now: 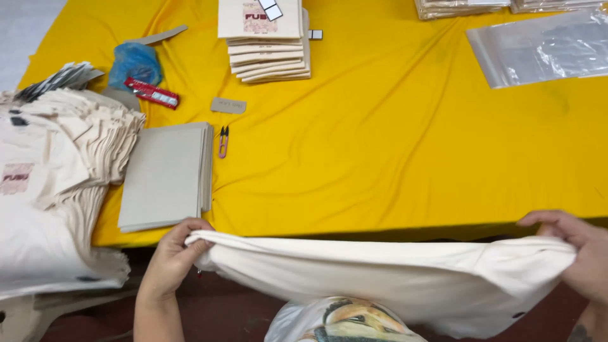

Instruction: Folding t-shirts using a cardboard template and trimming loose threads on a work table in a garment factory.

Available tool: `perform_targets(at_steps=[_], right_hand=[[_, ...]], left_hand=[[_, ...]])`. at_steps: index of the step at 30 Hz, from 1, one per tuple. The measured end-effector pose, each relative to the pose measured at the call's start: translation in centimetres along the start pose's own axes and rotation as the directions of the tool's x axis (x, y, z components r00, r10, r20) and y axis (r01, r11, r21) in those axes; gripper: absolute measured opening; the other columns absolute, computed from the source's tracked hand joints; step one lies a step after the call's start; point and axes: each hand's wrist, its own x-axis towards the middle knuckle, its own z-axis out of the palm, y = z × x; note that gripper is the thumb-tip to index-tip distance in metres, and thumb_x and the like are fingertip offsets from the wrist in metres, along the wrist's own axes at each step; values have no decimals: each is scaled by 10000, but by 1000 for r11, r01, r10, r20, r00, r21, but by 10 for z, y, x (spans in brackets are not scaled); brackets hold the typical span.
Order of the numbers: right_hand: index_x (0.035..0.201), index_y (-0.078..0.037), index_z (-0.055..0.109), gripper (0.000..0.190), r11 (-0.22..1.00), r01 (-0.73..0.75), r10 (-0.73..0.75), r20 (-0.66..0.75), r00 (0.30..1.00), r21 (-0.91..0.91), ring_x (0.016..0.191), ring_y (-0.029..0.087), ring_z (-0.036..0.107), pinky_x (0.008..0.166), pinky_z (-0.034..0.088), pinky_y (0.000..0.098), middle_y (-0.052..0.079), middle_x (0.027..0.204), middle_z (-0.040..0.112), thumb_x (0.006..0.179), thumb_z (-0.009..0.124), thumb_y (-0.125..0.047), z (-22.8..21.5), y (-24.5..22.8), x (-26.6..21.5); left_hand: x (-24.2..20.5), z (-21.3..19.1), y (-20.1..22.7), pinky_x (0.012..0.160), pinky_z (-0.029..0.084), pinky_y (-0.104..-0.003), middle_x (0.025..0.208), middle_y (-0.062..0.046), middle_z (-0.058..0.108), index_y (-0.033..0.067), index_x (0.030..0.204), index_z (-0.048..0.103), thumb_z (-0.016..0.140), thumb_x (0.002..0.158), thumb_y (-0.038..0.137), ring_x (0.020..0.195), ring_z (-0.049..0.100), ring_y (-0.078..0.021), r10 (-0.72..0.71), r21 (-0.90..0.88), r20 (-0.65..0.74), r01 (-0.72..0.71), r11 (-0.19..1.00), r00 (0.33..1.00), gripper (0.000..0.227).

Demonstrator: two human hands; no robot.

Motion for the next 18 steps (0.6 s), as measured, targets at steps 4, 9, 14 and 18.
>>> perform_targets(at_steps=[4, 9, 14, 18], right_hand=[[1251, -147, 706, 497, 952, 204, -209, 2, 978, -226, 597, 69, 464, 615, 331, 224, -51, 682, 513, 757, 689, -101, -8, -26, 115], [1268, -343, 726, 722, 739, 84, -16, 108, 994, -669, 907, 247, 757, 871, 532, 349, -21, 966, 798, 588, 631, -119, 52, -72, 306], [1073, -280, 727, 387, 621, 6, 153, 129, 980, -784, 1028, 403, 699, 869, 542, 486, 133, 1042, 777, 737, 652, -459, 152, -1, 459], [1056, -239, 714, 376, 498, 56, 75, 108, 991, -865, 993, 388, 726, 816, 563, 520, 101, 1046, 779, 794, 610, -488, 213, 52, 492]], left_hand=[[94, 15, 56, 821, 449, -293, 997, -34, 654, 102, 1073, 646, 676, 899, 132, 948, 607, -169, -71, 191, -26, 74, 979, 997, 179], [270, 25, 7, 970, 440, -278, 1146, -13, 685, 128, 1115, 623, 715, 920, 252, 1123, 622, -150, 50, 289, -138, -9, 957, 989, 248], [414, 43, -89, 814, 452, -342, 1097, -55, 691, 155, 1094, 601, 635, 978, 250, 972, 618, -226, -39, 302, -125, 75, 950, 991, 154], [467, 65, -163, 852, 466, -382, 1037, -66, 725, 192, 1082, 583, 650, 949, 246, 952, 663, -282, -40, 387, -187, 111, 915, 981, 158]])
